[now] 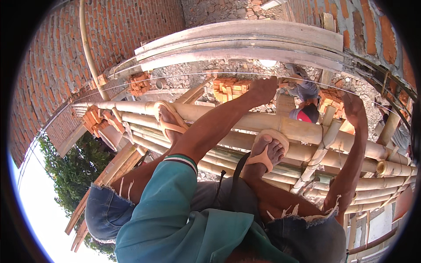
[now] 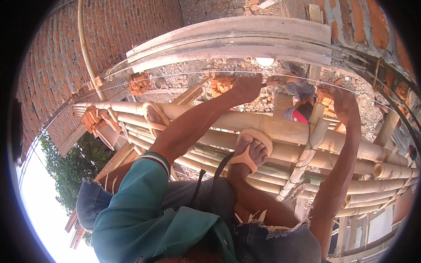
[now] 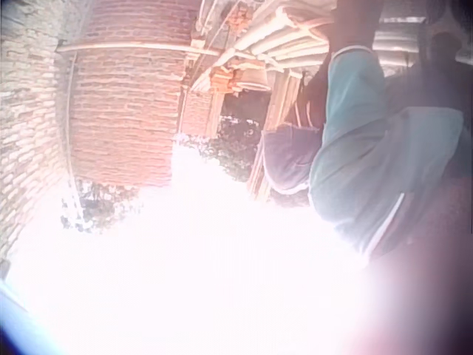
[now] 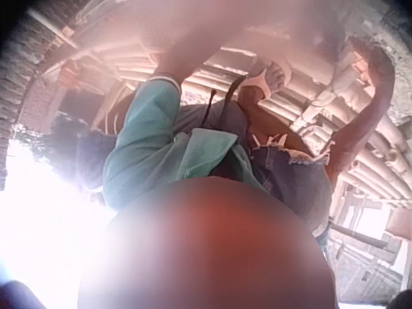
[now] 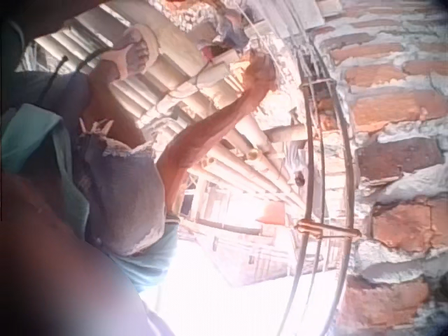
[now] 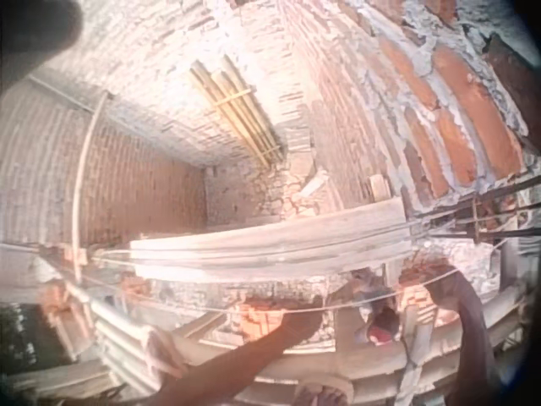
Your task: The person secures wooden planks to a bamboo scaffolding structure on a construction site. They position the planks, use a hammer to drive nails, and adjust the planks to ensure stability.
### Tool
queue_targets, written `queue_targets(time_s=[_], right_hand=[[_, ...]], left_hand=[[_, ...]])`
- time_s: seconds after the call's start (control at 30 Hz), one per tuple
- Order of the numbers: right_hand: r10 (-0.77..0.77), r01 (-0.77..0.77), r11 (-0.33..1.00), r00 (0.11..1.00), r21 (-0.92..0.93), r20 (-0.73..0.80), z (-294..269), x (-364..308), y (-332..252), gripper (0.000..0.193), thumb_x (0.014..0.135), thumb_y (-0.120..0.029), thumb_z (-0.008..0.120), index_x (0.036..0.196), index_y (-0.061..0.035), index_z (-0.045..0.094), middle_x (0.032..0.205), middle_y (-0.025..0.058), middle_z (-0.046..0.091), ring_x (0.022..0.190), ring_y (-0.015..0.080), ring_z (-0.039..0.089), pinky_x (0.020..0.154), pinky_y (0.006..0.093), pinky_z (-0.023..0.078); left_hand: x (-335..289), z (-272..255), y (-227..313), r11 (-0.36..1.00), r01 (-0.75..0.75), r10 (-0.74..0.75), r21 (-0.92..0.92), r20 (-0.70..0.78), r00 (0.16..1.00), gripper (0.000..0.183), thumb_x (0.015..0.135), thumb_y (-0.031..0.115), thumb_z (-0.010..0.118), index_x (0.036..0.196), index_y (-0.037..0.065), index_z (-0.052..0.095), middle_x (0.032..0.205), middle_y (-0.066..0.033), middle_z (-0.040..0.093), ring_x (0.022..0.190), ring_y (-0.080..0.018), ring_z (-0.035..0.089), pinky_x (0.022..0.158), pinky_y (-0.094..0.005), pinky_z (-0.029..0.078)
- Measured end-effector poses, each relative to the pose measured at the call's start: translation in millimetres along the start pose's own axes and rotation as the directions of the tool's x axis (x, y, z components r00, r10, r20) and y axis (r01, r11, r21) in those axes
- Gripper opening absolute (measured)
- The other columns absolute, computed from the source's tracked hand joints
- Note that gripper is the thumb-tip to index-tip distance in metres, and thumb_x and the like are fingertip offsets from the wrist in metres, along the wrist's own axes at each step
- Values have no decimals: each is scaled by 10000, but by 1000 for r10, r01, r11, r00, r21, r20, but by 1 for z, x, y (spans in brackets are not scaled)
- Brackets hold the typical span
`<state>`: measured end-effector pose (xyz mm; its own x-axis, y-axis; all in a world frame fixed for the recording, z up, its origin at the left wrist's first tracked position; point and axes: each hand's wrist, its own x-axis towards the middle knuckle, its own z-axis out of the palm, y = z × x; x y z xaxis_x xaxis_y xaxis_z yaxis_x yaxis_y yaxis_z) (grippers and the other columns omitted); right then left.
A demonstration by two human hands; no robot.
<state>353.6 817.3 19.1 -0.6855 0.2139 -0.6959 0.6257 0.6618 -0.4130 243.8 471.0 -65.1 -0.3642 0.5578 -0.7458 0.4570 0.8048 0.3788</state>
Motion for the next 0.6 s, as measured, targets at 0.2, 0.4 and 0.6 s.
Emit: queue_targets(time_s=[0.2,0.4,0.6], right_hand=[[158,-61,920,961,388,-225,-14,-104,-105,416,1069,-345,560,903,18,679,676,88,614,596,150,590,569,334,450],[-234,-159,537,916,828,327,52,-164,-190,530,1063,-460,543,967,38,698,816,101,694,682,138,654,623,302,528],[-605,-514,-230,741,827,292,82,-162,-251,594,1088,-470,472,1471,-19,422,1349,151,615,1246,240,633,1040,374,542]], left_hand=[[-90,-77,13,958,-196,200,208,-2,980,179,977,127,559,1082,-1,492,738,-186,710,692,-333,746,549,-444,573],[-184,-172,23,872,-254,298,418,-42,954,194,944,96,592,1052,23,448,706,-164,690,612,-331,722,465,-437,533],[-265,-253,76,926,-300,275,228,135,952,200,1010,93,527,1149,-26,446,755,-223,642,619,-414,670,530,-508,509]])
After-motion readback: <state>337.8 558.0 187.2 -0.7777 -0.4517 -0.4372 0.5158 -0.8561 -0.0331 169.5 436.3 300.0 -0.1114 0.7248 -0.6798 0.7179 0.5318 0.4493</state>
